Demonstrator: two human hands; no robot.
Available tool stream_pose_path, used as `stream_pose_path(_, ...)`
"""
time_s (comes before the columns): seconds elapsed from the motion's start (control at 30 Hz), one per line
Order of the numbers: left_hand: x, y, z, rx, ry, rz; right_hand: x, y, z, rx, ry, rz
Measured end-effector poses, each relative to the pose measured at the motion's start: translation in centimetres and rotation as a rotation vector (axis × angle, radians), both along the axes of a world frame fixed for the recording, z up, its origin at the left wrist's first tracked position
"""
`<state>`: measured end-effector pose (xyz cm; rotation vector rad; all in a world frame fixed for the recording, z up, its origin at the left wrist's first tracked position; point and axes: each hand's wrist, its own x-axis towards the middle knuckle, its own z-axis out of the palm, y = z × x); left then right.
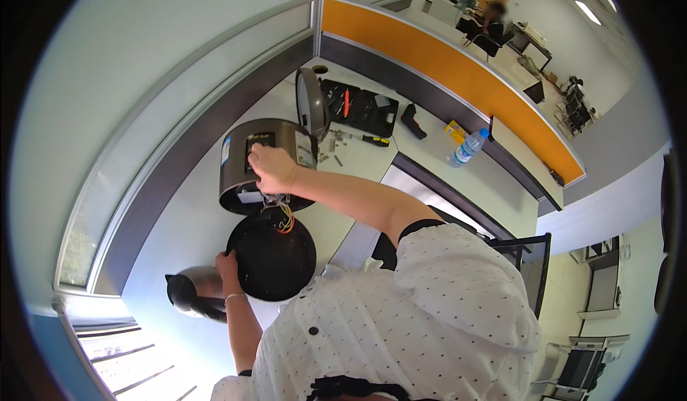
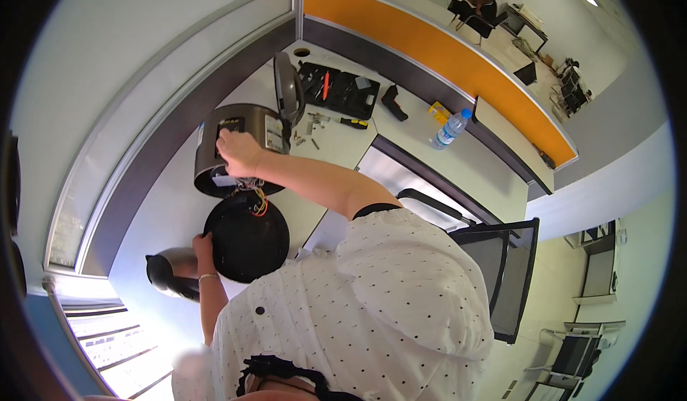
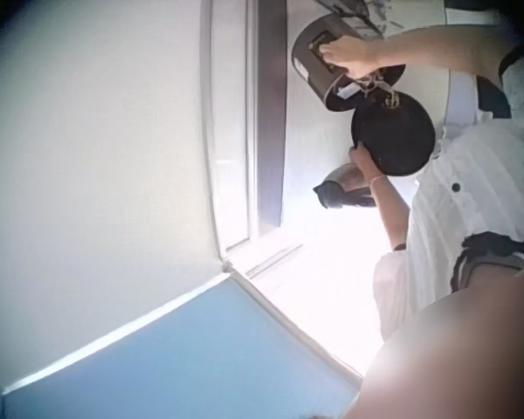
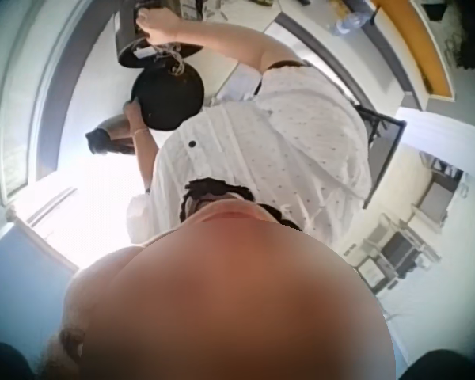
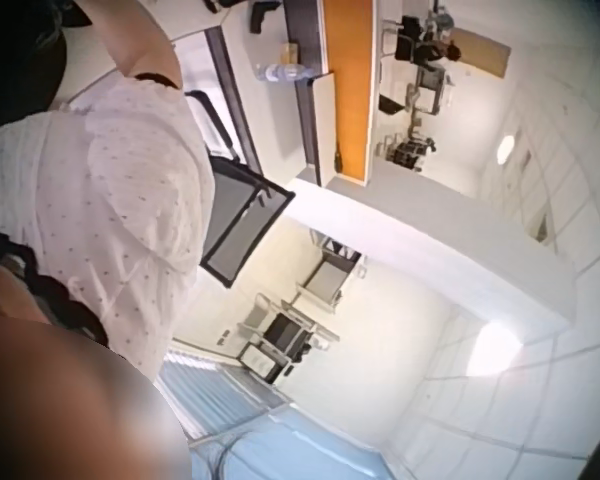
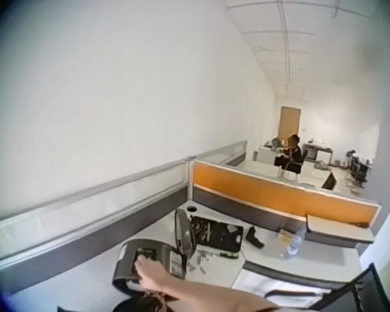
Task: The person disassembles a small kitchen appliance, likely a rice cooker, by removing the base and manipulating internal wires and components. They repeatedly adjust the wiring and reposition the base plate while working at a desk.
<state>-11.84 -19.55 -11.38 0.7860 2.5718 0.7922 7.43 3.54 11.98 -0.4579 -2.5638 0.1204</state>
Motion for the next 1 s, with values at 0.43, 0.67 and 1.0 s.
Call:
stream_pose_path(0.43,8.9,2.5,11.7,0.527,0.133,-0.052,0.2,-0.4,-1.4,0.025,0.094,-0.051)
stream_pose_path(0.67,11.6,9.3,17.1,1.047,-0.907,-0.035,-0.3,-0.2,-1.0,0.029,0.018,-0.044)
stream_pose_path(1.0,11.6,13.6,19.0,1.148,-1.489,0.117,0.4,-0.1,-0.5,-0.032,0.058,0.027)
